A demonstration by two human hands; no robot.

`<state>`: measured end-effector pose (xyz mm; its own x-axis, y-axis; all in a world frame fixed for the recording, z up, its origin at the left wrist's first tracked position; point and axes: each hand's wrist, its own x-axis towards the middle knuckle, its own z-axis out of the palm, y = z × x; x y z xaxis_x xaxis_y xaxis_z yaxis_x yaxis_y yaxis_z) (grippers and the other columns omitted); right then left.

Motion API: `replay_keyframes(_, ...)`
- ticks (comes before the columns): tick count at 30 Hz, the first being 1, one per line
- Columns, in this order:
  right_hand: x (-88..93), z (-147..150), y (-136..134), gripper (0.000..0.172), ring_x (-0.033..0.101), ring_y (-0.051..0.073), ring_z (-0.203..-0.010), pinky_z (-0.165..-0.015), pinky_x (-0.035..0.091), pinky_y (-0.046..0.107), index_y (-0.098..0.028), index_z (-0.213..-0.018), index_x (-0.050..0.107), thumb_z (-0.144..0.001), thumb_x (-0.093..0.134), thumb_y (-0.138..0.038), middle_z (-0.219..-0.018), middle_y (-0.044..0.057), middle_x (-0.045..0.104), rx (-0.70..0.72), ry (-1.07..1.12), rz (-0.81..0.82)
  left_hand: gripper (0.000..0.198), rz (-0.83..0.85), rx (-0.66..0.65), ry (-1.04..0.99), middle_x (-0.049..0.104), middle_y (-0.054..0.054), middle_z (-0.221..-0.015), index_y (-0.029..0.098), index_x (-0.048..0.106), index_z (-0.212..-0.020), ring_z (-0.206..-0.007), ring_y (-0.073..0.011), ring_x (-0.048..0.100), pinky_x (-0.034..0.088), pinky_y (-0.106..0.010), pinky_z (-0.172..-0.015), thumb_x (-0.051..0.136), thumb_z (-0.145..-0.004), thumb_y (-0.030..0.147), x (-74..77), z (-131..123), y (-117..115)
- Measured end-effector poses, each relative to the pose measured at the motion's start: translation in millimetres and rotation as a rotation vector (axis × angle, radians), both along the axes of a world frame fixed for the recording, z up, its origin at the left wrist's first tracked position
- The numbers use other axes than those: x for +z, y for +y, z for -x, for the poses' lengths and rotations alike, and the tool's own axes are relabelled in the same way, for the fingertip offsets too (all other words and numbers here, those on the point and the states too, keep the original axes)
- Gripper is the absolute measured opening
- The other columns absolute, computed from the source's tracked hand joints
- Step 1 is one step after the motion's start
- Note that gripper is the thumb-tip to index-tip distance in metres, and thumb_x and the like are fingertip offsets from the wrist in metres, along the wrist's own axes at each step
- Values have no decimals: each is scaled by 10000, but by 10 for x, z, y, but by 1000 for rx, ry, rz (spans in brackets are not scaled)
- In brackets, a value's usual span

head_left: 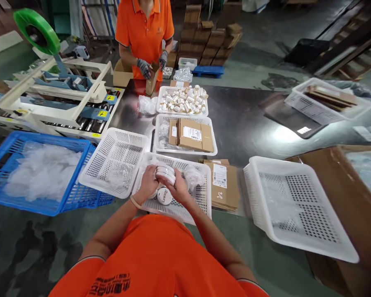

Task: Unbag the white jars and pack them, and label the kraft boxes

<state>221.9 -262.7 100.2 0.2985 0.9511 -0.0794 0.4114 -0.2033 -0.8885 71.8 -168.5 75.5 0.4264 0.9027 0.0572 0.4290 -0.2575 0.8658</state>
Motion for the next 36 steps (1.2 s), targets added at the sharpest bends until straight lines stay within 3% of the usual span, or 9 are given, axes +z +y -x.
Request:
replay_keyframes(6,254,174,14,712,738,319,-981,-781,606,414,-153,-1672,362,-1031,564,-389,-1546,288,527,163,-661,399,628,-33,11,55,678,-158,-1343,198,679,-1240,-1333,-351,642,510,-565,-1192,575,-674,-53,-29,-87,-113)
replay_keyframes(14,476,291,47,698,784,349,-994,-817,647,466,-147,-1702,352,-1045,558,-258,-1661,359,399,118,-802,549,631,-83,-93,174,666,-192,-1416,184,676,-1254,-1421,-394,585,467,-600,-1199,544,-693,-70,63,-139,-208)
replay_keyframes(19,326,191,-23,731,778,372,-1012,-823,637,503,-98,-1724,297,-1034,508,-211,-1701,394,317,172,-808,513,540,-94,-161,169,664,-170,-1428,205,695,-1244,-1367,-359,618,489,-572,-1170,519,-789,-26,117,-212,-277)
replay_keyframes(24,129,-160,-218,891,727,357,-1146,-950,578,453,-86,-1709,287,-986,720,-375,-1438,314,636,292,-551,397,554,21,-225,113,686,-150,-1374,192,733,-1195,-1347,-345,625,515,-521,-1182,621,-694,-15,136,-293,-319)
replay_keyframes(26,56,-318,-375,786,718,325,-1137,-963,557,409,-113,-1621,458,-940,779,-338,-1311,241,720,312,-481,313,493,72,-305,27,709,-123,-1332,199,754,-1163,-1270,-320,663,557,-480,-1137,694,-698,49,158,-272,-297)
replay_keyframes(28,-21,-464,-564,463,726,299,-1070,-915,545,358,-160,-1386,689,-935,744,-252,-1172,170,773,279,-455,275,322,154,-383,-41,755,-103,-1221,200,780,-1060,-1148,-293,706,602,-433,-1036,757,-741,161,193,-204,-239)
replay_keyframes(30,-100,-602,-752,180,739,271,-953,-822,523,310,-189,-1067,797,-969,648,-211,-983,109,789,222,-436,329,169,252,-344,-75,782,-95,-1073,192,782,-952,-1003,-263,730,614,-390,-925,760,-793,245,231,-99,-136)
replay_keyframes(32,-175,-723,-907,246,736,251,-862,-738,489,285,-194,-879,787,-1000,574,-217,-864,84,773,163,-452,483,193,361,-217,-108,776,-85,-962,185,769,-985,-850,-224,717,600,-349,-799,748,-810,262,264,11,-9)
replay_keyframes(36,-245,-797,-1029,239,749,272,-934,-750,492,309,-171,-1045,786,-1000,552,-166,-1047,157,785,33,-701,828,455,626,-60,-235,728,-38,-847,164,688,-1145,-673,-153,636,499,-261,-617,818,-721,267,309,116,153)
